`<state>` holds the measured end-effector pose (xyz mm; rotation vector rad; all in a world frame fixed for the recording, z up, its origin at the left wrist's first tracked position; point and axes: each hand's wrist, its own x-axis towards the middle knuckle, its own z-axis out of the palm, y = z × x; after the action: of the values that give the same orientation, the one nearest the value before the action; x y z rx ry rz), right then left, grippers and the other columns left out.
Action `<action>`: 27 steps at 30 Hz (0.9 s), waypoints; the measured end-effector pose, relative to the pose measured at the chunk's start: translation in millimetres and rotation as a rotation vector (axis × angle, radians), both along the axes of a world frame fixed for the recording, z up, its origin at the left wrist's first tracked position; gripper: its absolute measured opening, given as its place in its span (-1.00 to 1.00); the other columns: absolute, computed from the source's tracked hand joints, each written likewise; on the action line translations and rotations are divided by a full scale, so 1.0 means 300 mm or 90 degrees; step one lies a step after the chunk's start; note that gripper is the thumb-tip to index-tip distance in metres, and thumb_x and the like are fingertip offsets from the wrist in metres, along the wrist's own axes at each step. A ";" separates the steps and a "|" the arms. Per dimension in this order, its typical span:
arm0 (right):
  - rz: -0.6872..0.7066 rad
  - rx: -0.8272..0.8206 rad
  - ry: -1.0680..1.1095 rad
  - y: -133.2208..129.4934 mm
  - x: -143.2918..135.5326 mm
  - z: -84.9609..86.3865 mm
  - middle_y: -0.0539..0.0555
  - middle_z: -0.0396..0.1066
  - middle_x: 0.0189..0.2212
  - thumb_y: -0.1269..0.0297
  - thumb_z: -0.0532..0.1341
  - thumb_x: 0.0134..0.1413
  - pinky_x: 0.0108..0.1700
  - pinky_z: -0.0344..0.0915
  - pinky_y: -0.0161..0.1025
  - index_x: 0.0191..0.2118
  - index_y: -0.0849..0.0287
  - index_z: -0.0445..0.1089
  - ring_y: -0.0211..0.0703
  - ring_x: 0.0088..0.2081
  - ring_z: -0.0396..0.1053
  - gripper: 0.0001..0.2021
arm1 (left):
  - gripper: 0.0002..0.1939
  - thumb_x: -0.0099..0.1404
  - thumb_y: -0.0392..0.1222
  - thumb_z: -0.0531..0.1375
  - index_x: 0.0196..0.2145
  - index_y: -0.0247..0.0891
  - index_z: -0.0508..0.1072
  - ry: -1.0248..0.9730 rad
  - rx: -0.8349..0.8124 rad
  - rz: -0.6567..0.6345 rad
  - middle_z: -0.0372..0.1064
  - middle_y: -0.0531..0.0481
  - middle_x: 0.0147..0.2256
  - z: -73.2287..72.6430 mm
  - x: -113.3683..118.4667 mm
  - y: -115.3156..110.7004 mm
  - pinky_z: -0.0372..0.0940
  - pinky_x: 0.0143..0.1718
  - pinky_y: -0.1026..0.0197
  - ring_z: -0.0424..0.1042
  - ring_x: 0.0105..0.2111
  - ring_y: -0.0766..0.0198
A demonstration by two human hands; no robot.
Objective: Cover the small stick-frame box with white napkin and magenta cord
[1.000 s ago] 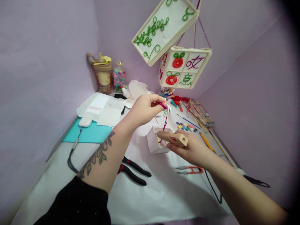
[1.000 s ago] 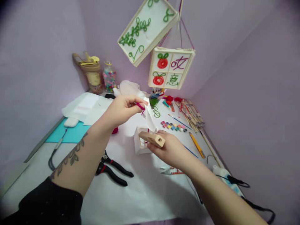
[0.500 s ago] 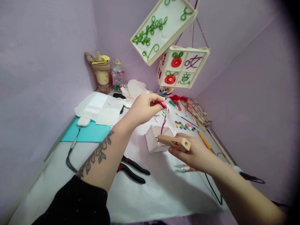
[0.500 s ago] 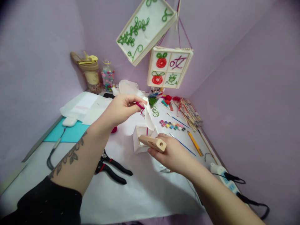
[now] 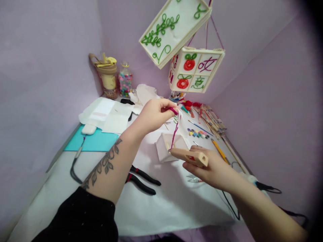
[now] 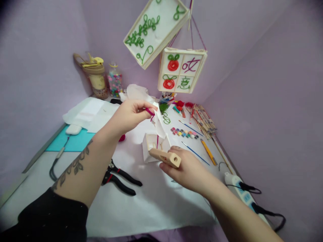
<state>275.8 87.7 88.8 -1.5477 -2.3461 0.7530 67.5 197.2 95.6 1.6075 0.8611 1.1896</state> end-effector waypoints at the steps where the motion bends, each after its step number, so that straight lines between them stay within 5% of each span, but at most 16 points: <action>1: -0.003 -0.006 -0.001 -0.003 0.000 0.000 -0.05 0.24 -0.54 0.23 0.19 0.10 -0.51 0.12 -0.31 -0.47 0.12 0.22 -0.29 -0.56 0.20 -0.82 | -0.85 0.15 -0.25 0.25 -0.32 -0.35 0.57 -0.001 0.002 -0.001 0.54 -0.07 -0.36 0.001 0.000 0.000 0.36 -0.26 0.20 0.48 -0.36 0.26; 14: -0.054 -0.025 0.049 -0.043 0.002 -0.043 -0.04 0.23 -0.51 0.19 0.17 0.12 -0.47 0.16 -0.28 -0.47 0.12 0.20 -0.28 -0.54 0.24 -0.79 | -0.86 0.17 -0.28 0.22 -0.32 -0.36 0.56 0.005 0.004 0.000 0.55 -0.09 -0.32 0.006 0.005 -0.006 0.35 -0.26 0.24 0.48 -0.33 0.28; 27: -0.015 0.101 0.038 -0.069 0.014 -0.113 -0.02 0.25 -0.52 0.25 0.15 0.15 -0.45 0.18 -0.26 -0.50 0.11 0.15 -0.23 -0.50 0.26 -0.77 | -0.84 0.14 -0.25 0.24 -0.32 -0.34 0.57 0.016 -0.015 -0.003 0.55 -0.07 -0.36 -0.006 0.013 0.004 0.36 -0.27 0.22 0.48 -0.36 0.27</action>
<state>280.1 66.9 54.9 -1.4630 -2.2803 0.5844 71.5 198.3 93.9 1.6074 0.8835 1.1538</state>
